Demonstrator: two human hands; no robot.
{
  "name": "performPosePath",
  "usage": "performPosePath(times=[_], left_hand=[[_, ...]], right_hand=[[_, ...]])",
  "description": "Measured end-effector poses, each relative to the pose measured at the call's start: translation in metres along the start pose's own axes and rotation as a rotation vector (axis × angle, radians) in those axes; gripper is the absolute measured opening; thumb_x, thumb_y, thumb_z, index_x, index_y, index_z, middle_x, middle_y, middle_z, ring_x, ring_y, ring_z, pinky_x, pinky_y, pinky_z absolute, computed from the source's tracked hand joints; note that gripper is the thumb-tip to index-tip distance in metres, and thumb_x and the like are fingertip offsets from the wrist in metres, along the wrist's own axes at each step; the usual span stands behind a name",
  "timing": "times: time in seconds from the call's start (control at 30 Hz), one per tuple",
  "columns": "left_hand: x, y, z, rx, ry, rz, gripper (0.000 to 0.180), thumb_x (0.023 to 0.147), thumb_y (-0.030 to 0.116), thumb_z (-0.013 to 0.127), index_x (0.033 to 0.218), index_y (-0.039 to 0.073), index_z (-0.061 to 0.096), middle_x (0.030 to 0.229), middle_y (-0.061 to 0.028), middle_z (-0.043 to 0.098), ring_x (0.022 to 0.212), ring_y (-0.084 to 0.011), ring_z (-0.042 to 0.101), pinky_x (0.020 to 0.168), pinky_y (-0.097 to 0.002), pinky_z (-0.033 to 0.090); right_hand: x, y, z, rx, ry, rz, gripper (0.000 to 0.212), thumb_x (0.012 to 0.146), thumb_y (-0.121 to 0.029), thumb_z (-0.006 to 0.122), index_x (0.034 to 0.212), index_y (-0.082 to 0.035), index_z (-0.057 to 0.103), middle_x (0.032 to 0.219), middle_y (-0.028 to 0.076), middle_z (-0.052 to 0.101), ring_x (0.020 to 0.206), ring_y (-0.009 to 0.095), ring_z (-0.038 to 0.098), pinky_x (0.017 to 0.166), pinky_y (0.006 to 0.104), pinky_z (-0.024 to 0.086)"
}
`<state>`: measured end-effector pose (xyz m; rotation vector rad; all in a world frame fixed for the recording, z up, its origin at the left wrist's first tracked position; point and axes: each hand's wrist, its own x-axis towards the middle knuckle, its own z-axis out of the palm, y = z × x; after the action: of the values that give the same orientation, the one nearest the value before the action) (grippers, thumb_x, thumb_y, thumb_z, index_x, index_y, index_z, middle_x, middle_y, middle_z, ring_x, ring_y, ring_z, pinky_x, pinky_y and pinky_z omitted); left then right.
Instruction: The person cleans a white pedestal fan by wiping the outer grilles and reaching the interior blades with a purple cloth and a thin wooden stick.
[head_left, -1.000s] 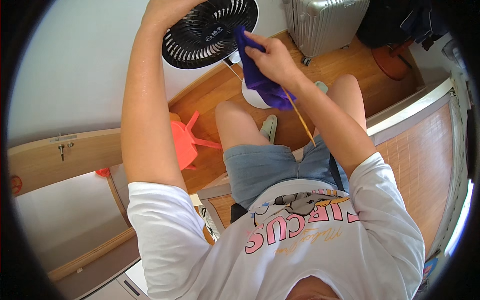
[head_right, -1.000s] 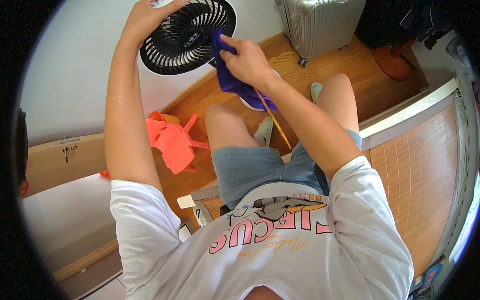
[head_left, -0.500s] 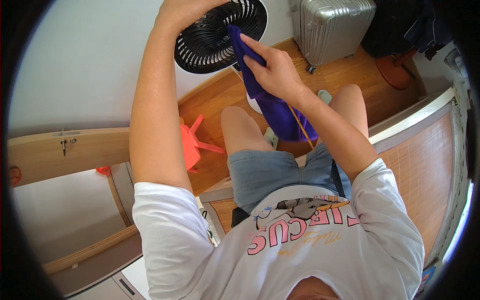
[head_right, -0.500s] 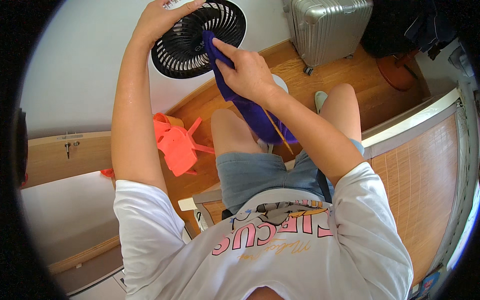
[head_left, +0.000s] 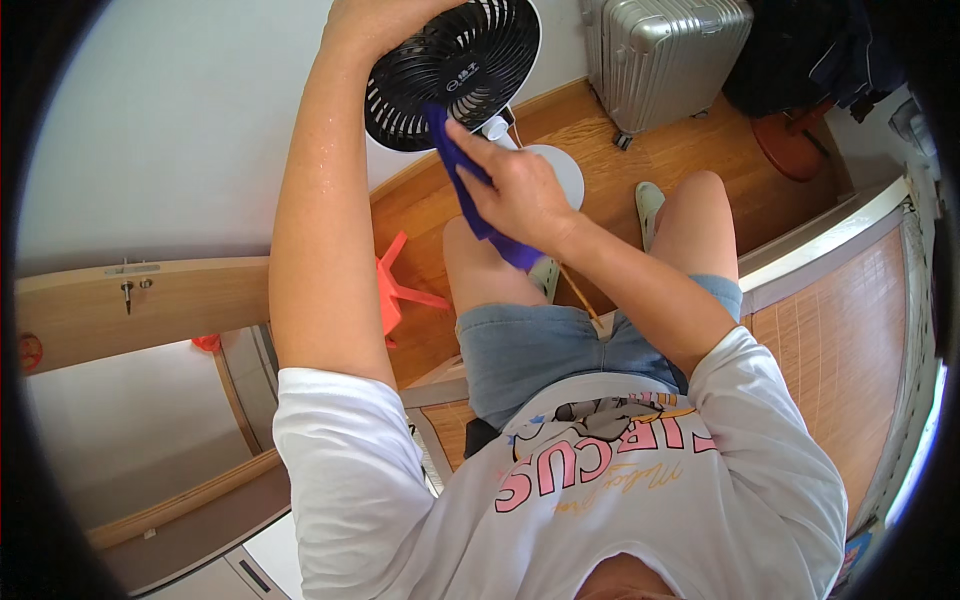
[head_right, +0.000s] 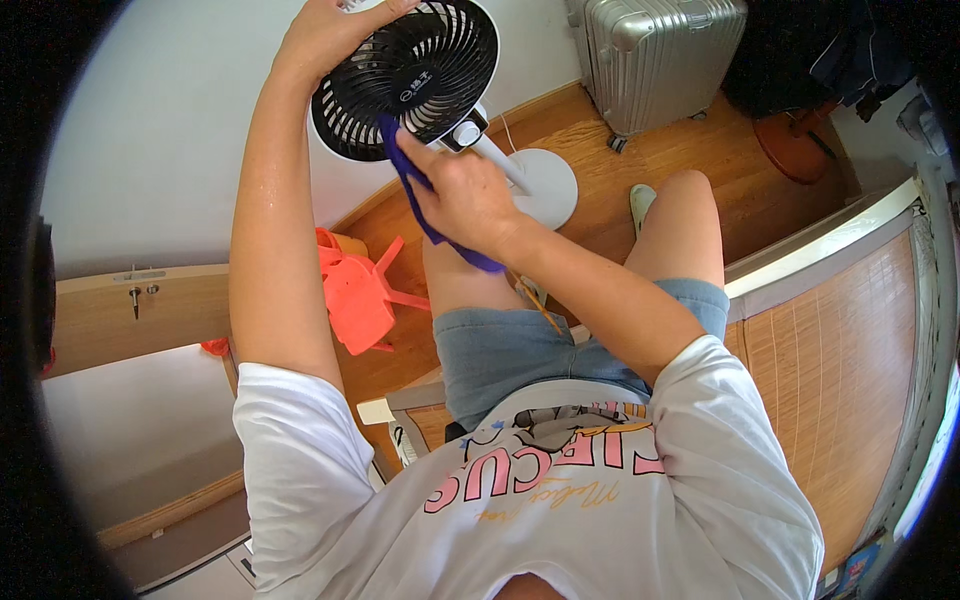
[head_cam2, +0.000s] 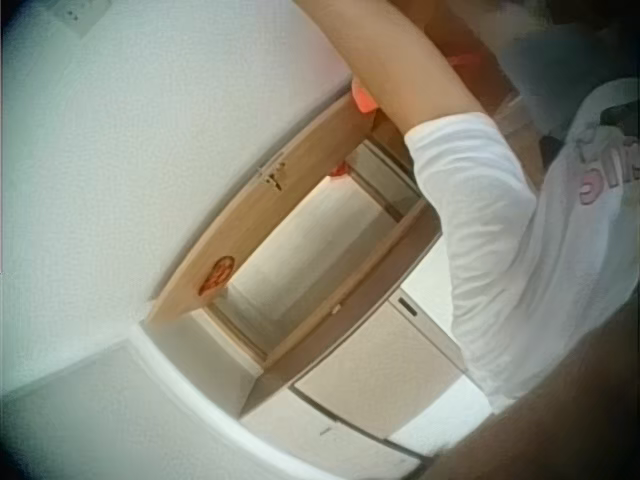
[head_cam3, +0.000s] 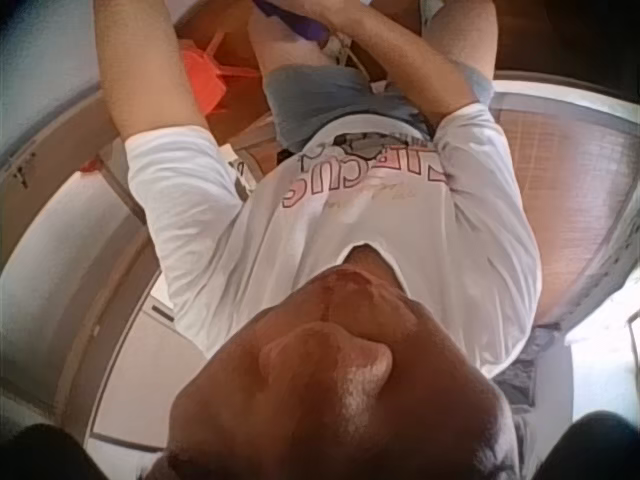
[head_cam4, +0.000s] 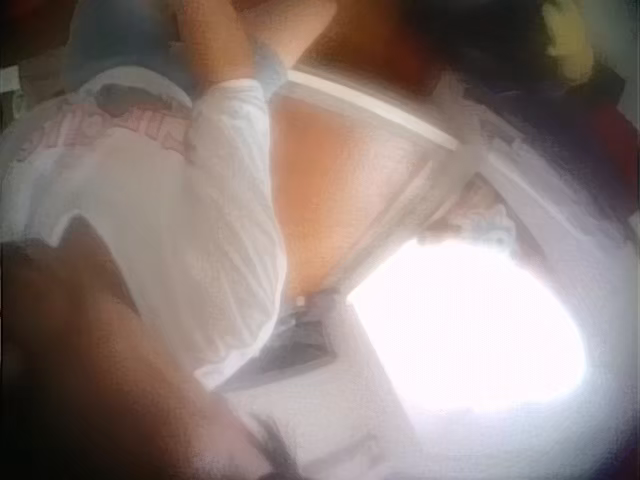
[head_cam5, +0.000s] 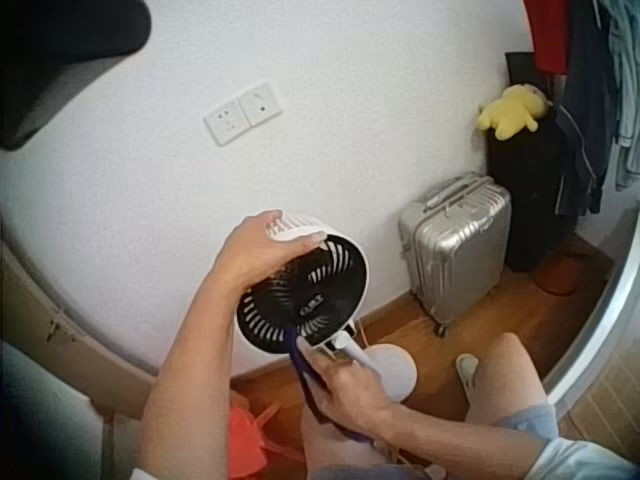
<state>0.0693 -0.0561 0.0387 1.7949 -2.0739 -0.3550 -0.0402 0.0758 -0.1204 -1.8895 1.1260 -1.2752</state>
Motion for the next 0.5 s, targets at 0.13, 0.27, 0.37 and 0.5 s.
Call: performPosePath(times=[0.13, 0.27, 0.37, 0.5], left_hand=[[0.001, -0.009, 0.0, 0.047, 0.054, 0.016, 0.104, 0.066, 0.06, 0.076, 0.13, -0.017, 0.044, 0.122, -0.0334, 0.056, 0.114, -0.0358, 0.058, 0.096, -0.0358, 0.046], [0.001, -0.017, -0.001, -0.063, -0.006, 0.025, 0.101, 0.071, 0.06, 0.073, 0.132, -0.015, 0.043, 0.125, -0.0345, 0.054, 0.116, -0.0366, 0.057, 0.097, -0.037, 0.046], [-0.001, -0.017, 0.0, -0.082, 0.008, 0.021, 0.099, 0.072, 0.059, 0.072, 0.133, -0.014, 0.043, 0.126, -0.0346, 0.053, 0.116, -0.0367, 0.056, 0.098, -0.0377, 0.045], [-0.019, 0.008, -0.004, -0.169, -0.019, 0.012, 0.1, 0.071, 0.061, 0.071, 0.134, -0.012, 0.044, 0.127, -0.0348, 0.052, 0.12, -0.037, 0.054, 0.099, -0.0376, 0.044]], right_hand=[[0.015, -0.014, -0.022, -0.024, 0.038, -0.011, 0.046, 0.087, -0.013, 0.061, 0.133, -0.013, 0.054, 0.077, 0.023, 0.063, 0.069, 0.04, 0.062, 0.064, 0.0448, 0.05], [0.028, -0.012, -0.027, -0.069, -0.023, -0.002, 0.043, 0.087, -0.018, 0.058, 0.13, -0.014, 0.056, 0.085, 0.02, 0.067, 0.074, 0.039, 0.064, 0.07, 0.0465, 0.052], [0.025, -0.008, -0.034, 0.025, -0.038, 0.019, 0.041, 0.087, -0.018, 0.057, 0.128, -0.015, 0.058, 0.086, 0.02, 0.067, 0.076, 0.039, 0.064, 0.071, 0.0472, 0.052], [0.029, -0.011, -0.036, 0.063, -0.06, 0.124, 0.042, 0.086, -0.017, 0.058, 0.128, -0.015, 0.059, 0.087, 0.02, 0.067, 0.077, 0.04, 0.064, 0.073, 0.0475, 0.052]])
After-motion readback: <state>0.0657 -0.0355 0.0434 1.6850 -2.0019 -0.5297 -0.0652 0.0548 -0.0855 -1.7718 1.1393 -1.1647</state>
